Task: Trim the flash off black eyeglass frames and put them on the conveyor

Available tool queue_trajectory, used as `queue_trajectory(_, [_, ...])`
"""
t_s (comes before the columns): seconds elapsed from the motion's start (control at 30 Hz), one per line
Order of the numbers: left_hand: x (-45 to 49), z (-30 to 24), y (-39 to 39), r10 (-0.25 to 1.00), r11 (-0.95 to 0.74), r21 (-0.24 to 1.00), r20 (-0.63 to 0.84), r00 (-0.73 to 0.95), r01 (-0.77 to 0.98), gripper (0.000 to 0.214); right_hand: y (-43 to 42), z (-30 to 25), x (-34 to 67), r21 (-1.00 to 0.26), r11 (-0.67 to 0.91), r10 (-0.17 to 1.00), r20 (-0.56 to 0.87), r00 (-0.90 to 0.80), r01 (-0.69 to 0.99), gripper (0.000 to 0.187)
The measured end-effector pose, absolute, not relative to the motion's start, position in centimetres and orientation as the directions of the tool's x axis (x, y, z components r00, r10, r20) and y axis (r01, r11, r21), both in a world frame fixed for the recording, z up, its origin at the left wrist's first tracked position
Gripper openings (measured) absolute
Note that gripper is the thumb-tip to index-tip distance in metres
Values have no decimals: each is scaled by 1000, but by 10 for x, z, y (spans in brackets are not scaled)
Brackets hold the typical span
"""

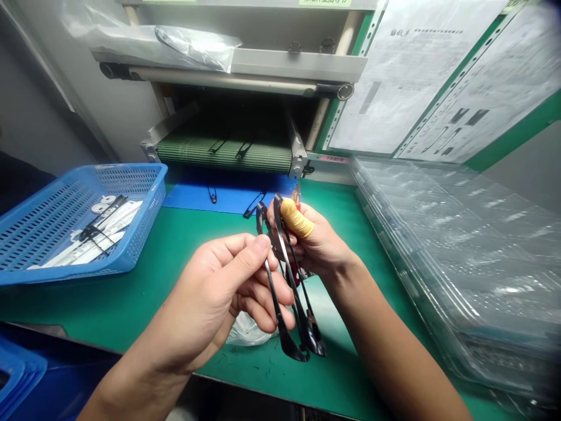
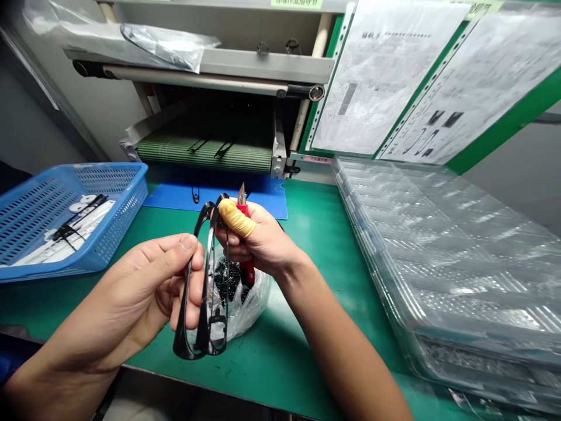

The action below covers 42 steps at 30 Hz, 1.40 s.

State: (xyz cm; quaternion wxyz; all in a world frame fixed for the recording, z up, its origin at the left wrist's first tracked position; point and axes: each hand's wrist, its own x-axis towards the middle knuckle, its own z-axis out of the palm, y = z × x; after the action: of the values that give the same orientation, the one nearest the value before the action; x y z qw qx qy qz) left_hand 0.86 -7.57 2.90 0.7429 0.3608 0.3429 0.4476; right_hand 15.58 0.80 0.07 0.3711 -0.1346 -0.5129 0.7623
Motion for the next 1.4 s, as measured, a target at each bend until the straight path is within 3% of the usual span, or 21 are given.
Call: queue_trajectory(1.4, [9,24,-71,915,355,795,-189,356,-491,27,8,5,159,-911,-227,728,76,-682,-343,39])
